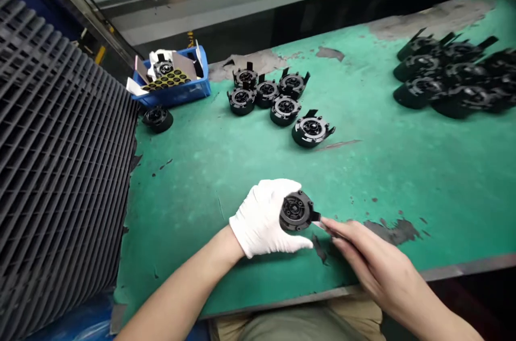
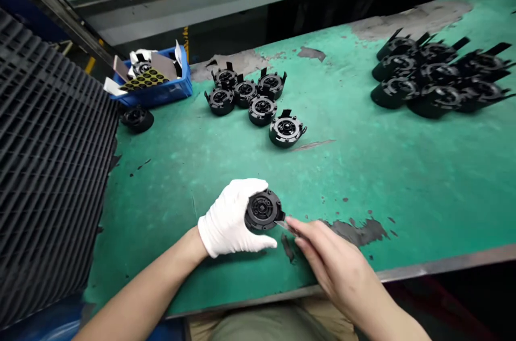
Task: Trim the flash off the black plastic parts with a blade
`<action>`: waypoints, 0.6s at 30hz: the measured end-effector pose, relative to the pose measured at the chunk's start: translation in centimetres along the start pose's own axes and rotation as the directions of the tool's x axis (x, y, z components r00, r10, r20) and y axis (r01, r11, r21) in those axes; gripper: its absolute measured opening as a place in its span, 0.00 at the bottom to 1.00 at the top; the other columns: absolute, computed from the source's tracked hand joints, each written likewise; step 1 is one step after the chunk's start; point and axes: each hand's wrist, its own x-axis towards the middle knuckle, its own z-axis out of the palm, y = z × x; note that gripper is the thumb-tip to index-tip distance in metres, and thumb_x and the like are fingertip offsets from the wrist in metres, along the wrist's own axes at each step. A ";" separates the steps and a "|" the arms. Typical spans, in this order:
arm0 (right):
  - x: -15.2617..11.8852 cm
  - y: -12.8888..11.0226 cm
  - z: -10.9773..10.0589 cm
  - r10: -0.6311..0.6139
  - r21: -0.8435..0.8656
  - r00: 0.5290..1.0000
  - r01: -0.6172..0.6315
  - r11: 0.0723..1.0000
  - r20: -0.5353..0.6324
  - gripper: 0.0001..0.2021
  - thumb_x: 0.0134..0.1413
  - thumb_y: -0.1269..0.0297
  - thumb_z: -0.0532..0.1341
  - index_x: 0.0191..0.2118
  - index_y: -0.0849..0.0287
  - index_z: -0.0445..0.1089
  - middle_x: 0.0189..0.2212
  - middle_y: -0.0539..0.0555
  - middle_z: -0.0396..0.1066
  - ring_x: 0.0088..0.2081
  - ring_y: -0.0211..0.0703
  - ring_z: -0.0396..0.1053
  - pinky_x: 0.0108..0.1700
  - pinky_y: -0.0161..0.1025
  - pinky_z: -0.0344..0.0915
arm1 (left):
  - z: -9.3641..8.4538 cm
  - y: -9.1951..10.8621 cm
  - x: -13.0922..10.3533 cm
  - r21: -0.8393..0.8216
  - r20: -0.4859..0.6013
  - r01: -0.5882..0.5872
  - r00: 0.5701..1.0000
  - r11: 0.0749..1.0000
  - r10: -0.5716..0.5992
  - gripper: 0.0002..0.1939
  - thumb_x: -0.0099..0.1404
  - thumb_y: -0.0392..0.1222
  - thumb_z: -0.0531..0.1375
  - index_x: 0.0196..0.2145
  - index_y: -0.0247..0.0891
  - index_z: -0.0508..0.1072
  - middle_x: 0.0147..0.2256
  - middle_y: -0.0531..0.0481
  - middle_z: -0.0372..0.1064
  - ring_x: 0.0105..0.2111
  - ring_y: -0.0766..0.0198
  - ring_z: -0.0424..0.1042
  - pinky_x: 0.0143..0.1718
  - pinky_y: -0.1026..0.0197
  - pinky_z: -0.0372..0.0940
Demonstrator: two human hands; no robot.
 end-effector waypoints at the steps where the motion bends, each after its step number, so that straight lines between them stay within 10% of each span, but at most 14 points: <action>1: 0.3 -0.1 0.1 0.014 -0.004 1.000 -0.014 1.000 -0.002 0.21 0.90 0.67 0.63 0.77 0.48 0.79 0.49 0.54 0.89 0.42 0.48 0.90 0.43 0.40 0.84 | -0.7 -0.1 0.2 -0.017 0.056 -0.013 0.998 1.000 0.014 0.65 0.57 0.78 0.88 0.77 0.37 0.78 0.70 0.24 0.86 0.70 0.25 0.88 0.76 0.24 0.84; 5: 1.2 -1.4 -0.6 0.059 -0.014 0.998 -0.059 0.998 -0.019 0.22 0.88 0.68 0.65 0.77 0.47 0.79 0.50 0.54 0.89 0.44 0.48 0.90 0.45 0.41 0.85 | -2.5 -0.2 0.7 -0.046 0.167 -0.006 0.986 0.999 0.014 0.52 0.60 0.70 0.88 0.71 0.41 0.80 0.66 0.31 0.90 0.63 0.31 0.92 0.72 0.27 0.86; 12: -0.3 -4.6 0.2 0.114 -0.124 0.992 -0.107 0.987 0.049 0.09 0.92 0.63 0.63 0.66 0.52 0.78 0.47 0.53 0.89 0.40 0.47 0.90 0.42 0.41 0.83 | -1.6 -1.1 0.9 -0.005 0.228 -0.059 0.972 0.998 0.059 0.53 0.59 0.91 0.80 0.62 0.44 0.85 0.57 0.34 0.91 0.57 0.31 0.93 0.65 0.32 0.86; 18: 0.6 -3.7 0.5 0.043 -0.229 0.997 -0.026 0.973 0.069 0.10 0.95 0.61 0.61 0.68 0.54 0.76 0.45 0.52 0.85 0.41 0.46 0.88 0.43 0.41 0.80 | -1.9 -1.3 -0.4 0.005 0.213 -0.114 0.971 0.993 0.110 0.56 0.68 0.81 0.82 0.76 0.41 0.75 0.76 0.25 0.84 0.73 0.30 0.88 0.83 0.25 0.76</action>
